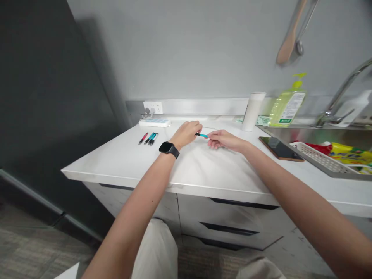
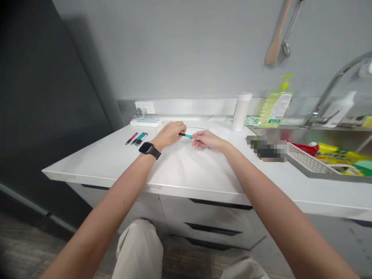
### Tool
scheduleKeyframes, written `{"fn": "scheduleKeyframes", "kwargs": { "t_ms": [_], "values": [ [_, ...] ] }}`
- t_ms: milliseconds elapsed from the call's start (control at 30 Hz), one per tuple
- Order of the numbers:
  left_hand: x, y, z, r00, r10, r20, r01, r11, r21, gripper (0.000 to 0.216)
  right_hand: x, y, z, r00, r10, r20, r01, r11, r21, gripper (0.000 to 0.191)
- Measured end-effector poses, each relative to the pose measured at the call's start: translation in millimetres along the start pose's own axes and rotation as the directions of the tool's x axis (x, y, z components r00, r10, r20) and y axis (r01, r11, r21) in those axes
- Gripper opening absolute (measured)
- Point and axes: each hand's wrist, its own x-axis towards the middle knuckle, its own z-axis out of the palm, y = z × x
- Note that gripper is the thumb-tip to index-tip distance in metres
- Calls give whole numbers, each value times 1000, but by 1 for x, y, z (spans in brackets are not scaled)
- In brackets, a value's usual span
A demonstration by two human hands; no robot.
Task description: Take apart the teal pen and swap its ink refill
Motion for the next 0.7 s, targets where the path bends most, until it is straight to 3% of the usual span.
{"fn": "scheduleKeyframes", "kwargs": {
  "t_ms": [200, 367, 567, 700],
  "values": [
    [-1, 1, 4, 1000, -24, 16, 23, 998, 60, 20, 7, 6, 0, 989, -133, -73, 117, 975, -192, 6],
    [0, 10, 12, 999, 13, 40, -21, 981, 191, 24, 15, 15, -9, 947, -313, -74, 233, 825, -514, 6],
    [2, 22, 16, 997, 72, 27, -77, 949, 305, 30, 14, 15, -12, 919, -379, -109, 199, 684, -702, 9],
    [3, 27, 15, 997, 67, 28, -72, 943, 326, 32, 13, 12, -11, 917, -373, -143, 175, 697, -695, 8]
  ]
}}
